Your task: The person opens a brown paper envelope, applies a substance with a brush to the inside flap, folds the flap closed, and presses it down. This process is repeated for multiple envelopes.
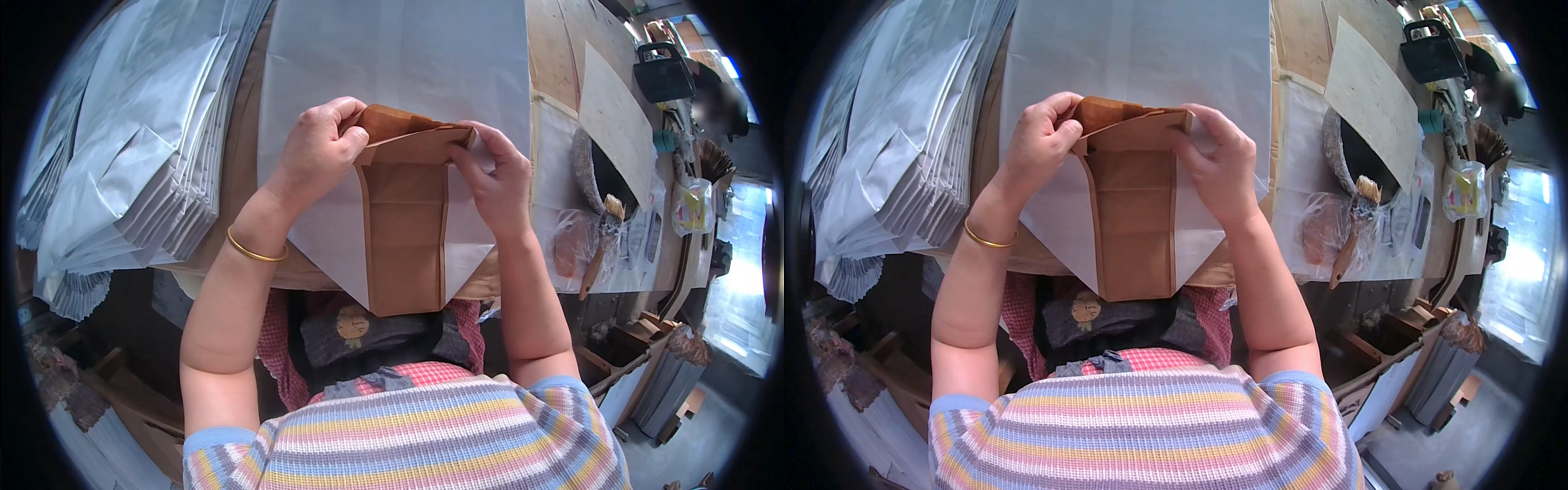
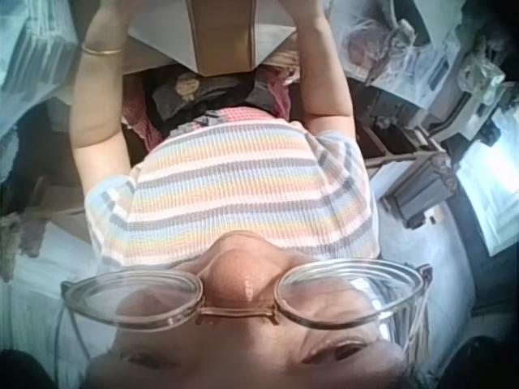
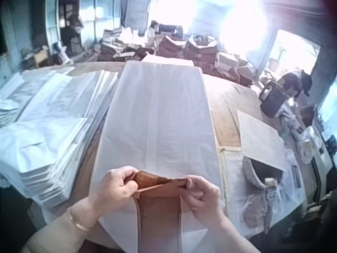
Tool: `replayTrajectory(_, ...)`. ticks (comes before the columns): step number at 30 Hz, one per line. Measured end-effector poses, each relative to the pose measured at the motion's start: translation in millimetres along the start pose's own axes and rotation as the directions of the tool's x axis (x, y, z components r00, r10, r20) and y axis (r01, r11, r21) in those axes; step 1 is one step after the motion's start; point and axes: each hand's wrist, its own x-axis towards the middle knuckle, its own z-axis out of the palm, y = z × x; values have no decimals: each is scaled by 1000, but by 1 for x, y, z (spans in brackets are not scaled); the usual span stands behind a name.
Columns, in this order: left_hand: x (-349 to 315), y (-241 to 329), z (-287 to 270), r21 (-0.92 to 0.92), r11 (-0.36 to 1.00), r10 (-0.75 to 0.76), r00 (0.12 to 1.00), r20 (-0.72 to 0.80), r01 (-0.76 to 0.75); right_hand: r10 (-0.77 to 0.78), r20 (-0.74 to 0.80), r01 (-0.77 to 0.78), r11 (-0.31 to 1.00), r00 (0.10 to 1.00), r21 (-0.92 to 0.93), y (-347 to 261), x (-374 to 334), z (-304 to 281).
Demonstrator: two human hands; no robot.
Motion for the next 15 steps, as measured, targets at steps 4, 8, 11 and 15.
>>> replayTrajectory(4,0,2,-1,-57,998,12,1000,14,-11,113,182,-127,990,977,67,8,10,-28)
replayTrajectory(8,5,3,-1,-173,985,-5,997,72,17,105,381,-48,987,919,-156,-7,39,-41)
replayTrajectory(11,13,15,1,-277,959,-6,983,183,57,197,477,-105,972,857,-212,-12,56,-47)
replayTrajectory(15,32,31,3,7,999,27,940,341,-31,251,502,-167,964,828,-207,-1,63,-48)
